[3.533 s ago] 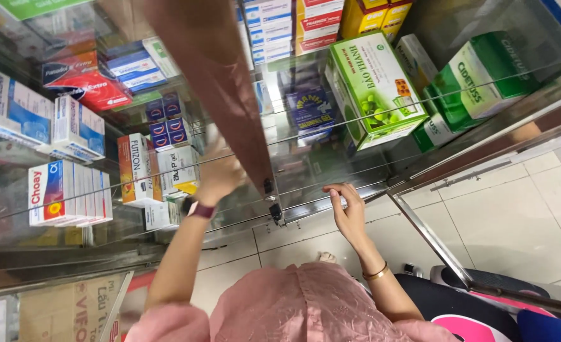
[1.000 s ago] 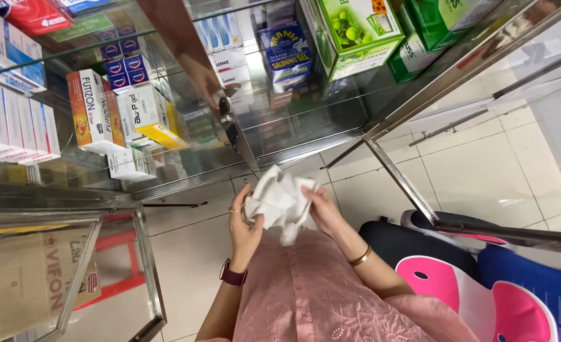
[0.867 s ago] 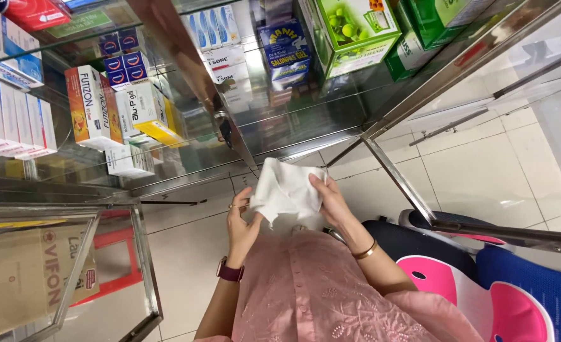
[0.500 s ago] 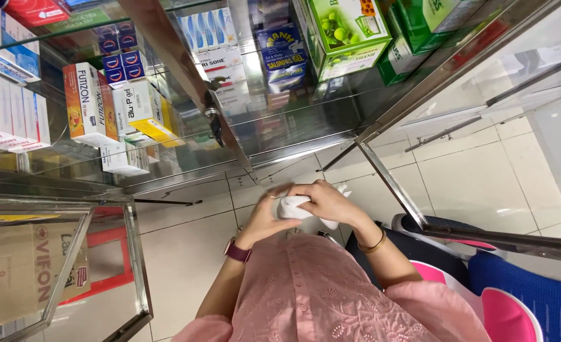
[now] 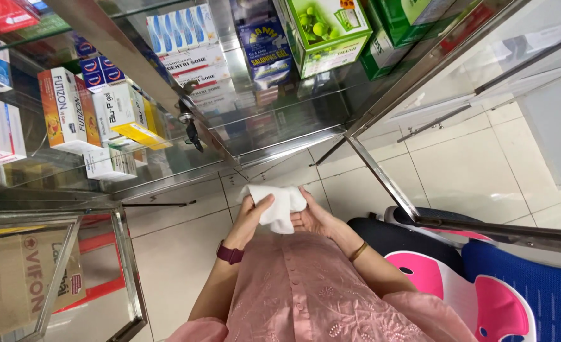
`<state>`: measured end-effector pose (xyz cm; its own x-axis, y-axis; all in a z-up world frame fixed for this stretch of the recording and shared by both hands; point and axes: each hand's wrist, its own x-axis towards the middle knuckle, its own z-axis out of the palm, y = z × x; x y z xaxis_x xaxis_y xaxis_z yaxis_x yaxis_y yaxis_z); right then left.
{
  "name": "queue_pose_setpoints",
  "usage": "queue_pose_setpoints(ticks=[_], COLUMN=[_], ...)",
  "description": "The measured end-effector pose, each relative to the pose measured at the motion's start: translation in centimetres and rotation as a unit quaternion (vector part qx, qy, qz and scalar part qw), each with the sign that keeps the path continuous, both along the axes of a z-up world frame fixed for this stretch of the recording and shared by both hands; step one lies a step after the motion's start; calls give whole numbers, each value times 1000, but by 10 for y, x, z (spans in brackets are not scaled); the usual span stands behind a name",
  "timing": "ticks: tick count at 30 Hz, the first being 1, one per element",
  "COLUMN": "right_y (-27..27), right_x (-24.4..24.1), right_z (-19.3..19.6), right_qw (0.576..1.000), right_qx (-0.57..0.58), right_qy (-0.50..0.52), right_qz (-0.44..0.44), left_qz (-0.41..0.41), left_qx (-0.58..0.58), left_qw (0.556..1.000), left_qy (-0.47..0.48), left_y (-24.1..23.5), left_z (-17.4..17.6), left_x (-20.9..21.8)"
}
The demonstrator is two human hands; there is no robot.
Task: The person wipes the glass shelves of a pharmacy display cabinet with a white cloth. They lift and shift medicine boxes aside one at a time to reach the glass underneath, wipe the exposed surface, and return or reposition the boxes as they work across the shelf.
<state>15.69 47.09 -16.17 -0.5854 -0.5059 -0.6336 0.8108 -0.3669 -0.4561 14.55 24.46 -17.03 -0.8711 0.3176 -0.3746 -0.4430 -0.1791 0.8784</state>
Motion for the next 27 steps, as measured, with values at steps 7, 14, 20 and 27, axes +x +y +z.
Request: queue_pose_setpoints(ticks=[7, 14, 20, 27], right_y=[18, 24, 27, 29], right_x=[-12, -23, -26, -38], right_z=[-25, -5, -2, 64], right_qw=[986, 948, 863, 692], right_qx=[64, 192, 321, 412], right_qy=[119, 226, 364, 571], right_qz=[-99, -117, -141, -161], left_qz=[-9, 36, 130, 96], left_qx=[-1, -19, -85, -274], left_qw=[1000, 999, 988, 942], left_qy=[11, 7, 11, 166], left_y=[-7, -18, -18, -19], left_z=[47, 44, 66, 60], left_x=[-5, -8, -12, -14])
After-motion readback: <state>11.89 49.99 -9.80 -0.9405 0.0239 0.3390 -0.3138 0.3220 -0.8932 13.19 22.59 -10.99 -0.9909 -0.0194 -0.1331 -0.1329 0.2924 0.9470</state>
